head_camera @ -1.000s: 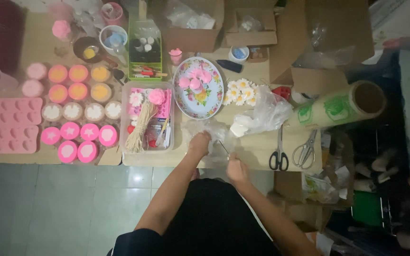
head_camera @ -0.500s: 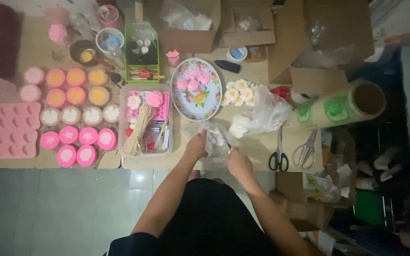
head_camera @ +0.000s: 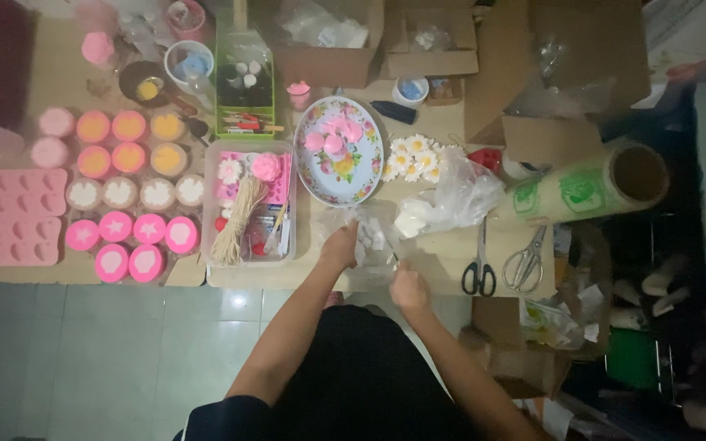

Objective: Melting wax flakes and preparing candle molds in a workshop setting.

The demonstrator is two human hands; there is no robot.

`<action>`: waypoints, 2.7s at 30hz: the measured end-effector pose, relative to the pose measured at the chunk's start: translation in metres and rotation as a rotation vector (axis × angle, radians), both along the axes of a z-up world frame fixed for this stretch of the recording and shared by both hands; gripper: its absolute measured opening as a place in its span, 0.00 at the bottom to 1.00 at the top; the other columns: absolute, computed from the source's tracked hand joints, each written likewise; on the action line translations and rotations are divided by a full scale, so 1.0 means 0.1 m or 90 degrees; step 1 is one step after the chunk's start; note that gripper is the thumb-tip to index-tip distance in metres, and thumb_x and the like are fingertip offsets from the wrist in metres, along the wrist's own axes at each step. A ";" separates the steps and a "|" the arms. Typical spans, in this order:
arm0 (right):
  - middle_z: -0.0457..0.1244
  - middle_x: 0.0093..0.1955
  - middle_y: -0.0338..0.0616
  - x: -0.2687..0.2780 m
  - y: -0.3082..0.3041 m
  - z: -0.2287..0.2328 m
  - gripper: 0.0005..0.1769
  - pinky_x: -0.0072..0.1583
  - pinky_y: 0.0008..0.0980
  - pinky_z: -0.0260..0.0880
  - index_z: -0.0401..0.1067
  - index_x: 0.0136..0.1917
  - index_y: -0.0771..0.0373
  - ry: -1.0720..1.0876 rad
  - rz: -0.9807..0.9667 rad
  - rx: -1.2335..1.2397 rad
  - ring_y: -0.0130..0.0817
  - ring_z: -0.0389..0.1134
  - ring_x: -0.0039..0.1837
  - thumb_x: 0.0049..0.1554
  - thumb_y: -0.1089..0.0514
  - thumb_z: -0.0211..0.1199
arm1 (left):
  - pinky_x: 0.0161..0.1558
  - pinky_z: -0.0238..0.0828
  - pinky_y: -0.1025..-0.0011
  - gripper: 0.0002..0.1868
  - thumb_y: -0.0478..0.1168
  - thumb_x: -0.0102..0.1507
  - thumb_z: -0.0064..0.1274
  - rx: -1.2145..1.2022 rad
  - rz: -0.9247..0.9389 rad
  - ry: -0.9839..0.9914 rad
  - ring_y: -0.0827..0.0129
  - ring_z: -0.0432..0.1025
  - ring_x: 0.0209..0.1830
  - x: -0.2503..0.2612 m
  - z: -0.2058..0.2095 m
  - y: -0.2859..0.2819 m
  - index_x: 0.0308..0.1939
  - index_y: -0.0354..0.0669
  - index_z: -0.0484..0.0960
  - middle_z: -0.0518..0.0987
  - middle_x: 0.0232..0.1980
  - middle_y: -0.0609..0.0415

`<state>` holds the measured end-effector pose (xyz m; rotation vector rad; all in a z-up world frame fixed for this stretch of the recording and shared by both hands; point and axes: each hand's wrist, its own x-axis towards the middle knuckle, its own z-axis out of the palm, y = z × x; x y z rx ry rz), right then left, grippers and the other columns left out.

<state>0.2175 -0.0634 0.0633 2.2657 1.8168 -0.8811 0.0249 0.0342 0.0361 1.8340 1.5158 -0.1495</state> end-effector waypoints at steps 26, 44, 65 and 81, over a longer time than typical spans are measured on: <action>0.67 0.51 0.66 -0.41 -0.21 -0.34 0.21 0.53 0.56 0.71 0.66 0.60 0.73 0.103 -0.026 0.114 0.64 0.70 0.52 0.53 0.67 0.60 | 0.51 0.79 0.57 0.48 0.37 0.41 0.77 -0.009 -0.047 0.061 0.46 0.78 0.53 0.08 -0.19 0.07 0.60 0.36 0.65 0.81 0.52 0.37; 0.69 0.42 0.63 0.05 -0.06 0.15 0.13 0.51 0.55 0.72 0.73 0.50 0.66 0.061 -0.099 -0.019 0.61 0.73 0.47 0.60 0.57 0.51 | 0.50 0.78 0.58 0.60 0.33 0.39 0.79 -0.027 -0.061 0.081 0.49 0.77 0.55 0.16 0.12 0.15 0.70 0.43 0.60 0.80 0.55 0.41; 0.67 0.48 0.68 -0.28 -0.08 -0.22 0.13 0.54 0.58 0.69 0.67 0.57 0.69 0.122 -0.047 0.020 0.66 0.69 0.52 0.64 0.59 0.50 | 0.51 0.78 0.56 0.60 0.38 0.37 0.82 -0.042 -0.023 0.050 0.48 0.77 0.54 0.09 0.14 0.22 0.68 0.49 0.60 0.78 0.55 0.44; 0.68 0.51 0.66 -0.13 0.21 0.31 0.16 0.56 0.55 0.70 0.69 0.57 0.71 0.115 -0.038 0.016 0.62 0.71 0.54 0.60 0.59 0.51 | 0.58 0.73 0.56 0.70 0.37 0.33 0.79 0.019 -0.029 -0.071 0.42 0.73 0.58 -0.09 -0.36 0.07 0.76 0.43 0.56 0.77 0.57 0.35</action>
